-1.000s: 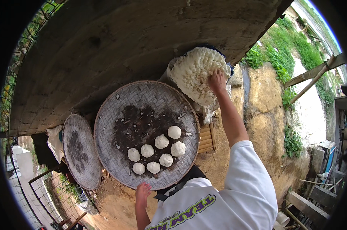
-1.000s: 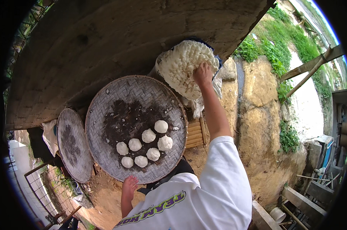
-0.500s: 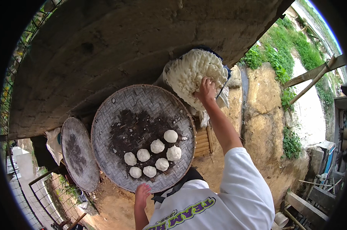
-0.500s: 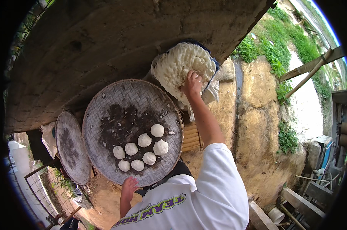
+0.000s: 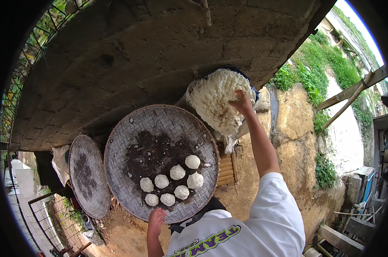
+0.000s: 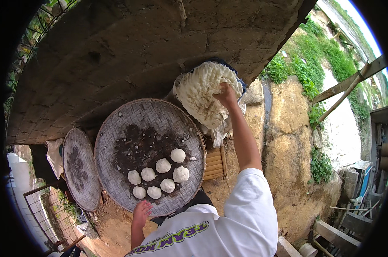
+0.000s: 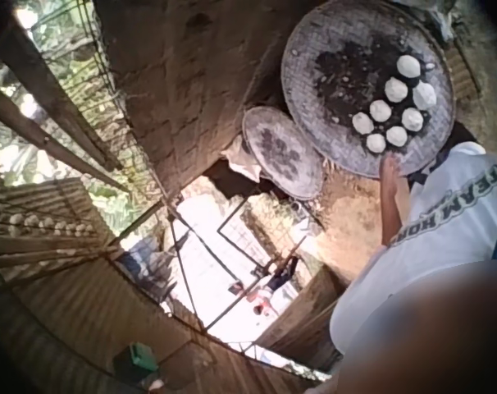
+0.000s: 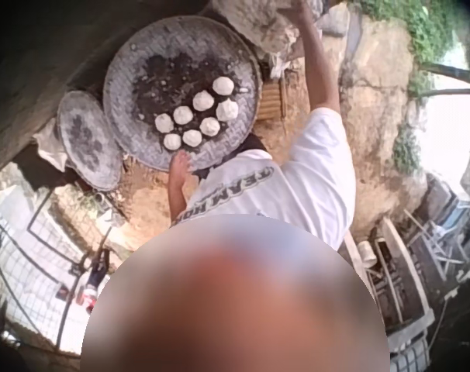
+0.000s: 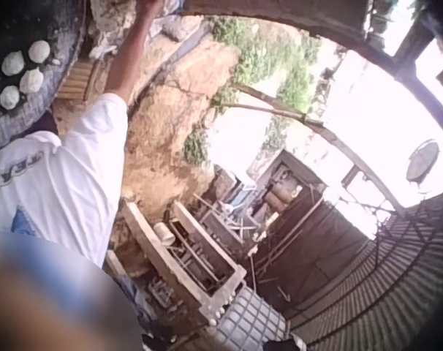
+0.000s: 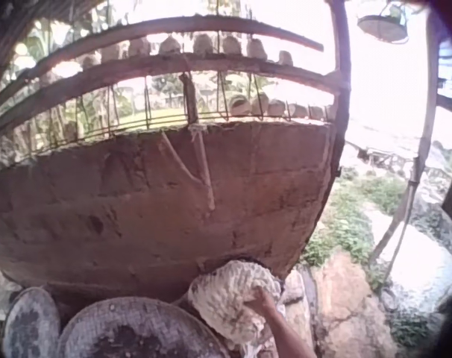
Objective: The person repeatedly pinches off portions of white dough from a large mass and rolls them into uniform balls, placing each finished ball onto a round woven tray. The process continues throughout the clip with consistent hand motions and growing accumulation of dough balls on the tray.
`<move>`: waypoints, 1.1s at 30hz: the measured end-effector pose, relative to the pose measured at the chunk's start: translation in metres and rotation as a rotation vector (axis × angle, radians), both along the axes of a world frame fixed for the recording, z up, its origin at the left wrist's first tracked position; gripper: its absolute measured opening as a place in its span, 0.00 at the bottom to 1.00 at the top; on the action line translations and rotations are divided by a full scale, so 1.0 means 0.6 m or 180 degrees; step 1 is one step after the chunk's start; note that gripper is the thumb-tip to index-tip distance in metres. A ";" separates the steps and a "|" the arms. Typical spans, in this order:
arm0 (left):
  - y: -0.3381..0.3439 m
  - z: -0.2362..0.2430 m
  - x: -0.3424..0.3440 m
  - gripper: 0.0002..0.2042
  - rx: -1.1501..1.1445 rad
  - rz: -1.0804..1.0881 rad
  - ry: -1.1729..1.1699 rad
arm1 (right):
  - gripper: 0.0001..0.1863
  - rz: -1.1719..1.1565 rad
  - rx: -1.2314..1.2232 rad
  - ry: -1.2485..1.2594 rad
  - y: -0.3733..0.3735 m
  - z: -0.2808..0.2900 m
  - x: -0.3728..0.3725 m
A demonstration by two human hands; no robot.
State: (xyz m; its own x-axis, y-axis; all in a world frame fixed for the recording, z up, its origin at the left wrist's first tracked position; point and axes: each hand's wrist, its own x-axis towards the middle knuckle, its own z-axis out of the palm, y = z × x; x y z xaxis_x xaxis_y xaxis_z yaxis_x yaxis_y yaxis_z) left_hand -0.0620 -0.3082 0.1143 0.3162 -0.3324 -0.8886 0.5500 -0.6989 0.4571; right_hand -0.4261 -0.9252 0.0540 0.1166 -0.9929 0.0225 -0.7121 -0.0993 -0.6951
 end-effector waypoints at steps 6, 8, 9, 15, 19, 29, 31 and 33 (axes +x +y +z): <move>0.017 -0.006 -0.005 0.22 0.0042 -0.0072 -0.0019 | 0.35 -0.0141 -0.0068 0.1768 0.052 0.060 0.057; 0.019 -0.008 -0.007 0.22 0.0044 -0.0058 -0.0011 | 0.33 -0.0140 -0.0538 0.1697 0.034 0.073 0.085; 0.019 -0.009 -0.007 0.22 0.0051 -0.0066 -0.0003 | 0.32 -0.0156 -0.0764 0.1672 0.020 0.076 0.100; 0.013 -0.006 -0.001 0.22 0.0262 -0.0092 -0.0023 | 0.31 0.0609 -0.1292 0.1931 -0.081 0.053 0.181; 0.023 -0.001 0.003 0.21 0.0138 -0.0068 -0.0115 | 0.31 0.1135 -0.0221 0.2046 -0.120 0.038 0.180; -0.031 -0.011 0.001 0.21 0.0012 -0.0052 0.0178 | 0.40 0.0446 -0.0889 0.0394 -0.033 0.093 0.029; -0.058 -0.004 -0.001 0.21 -0.0137 -0.0132 0.0160 | 0.38 0.0654 -0.0201 0.1290 0.005 0.091 0.014; -0.080 0.008 -0.003 0.24 -0.0115 -0.0178 0.0120 | 0.37 0.0126 -0.0217 0.1153 0.031 0.076 0.016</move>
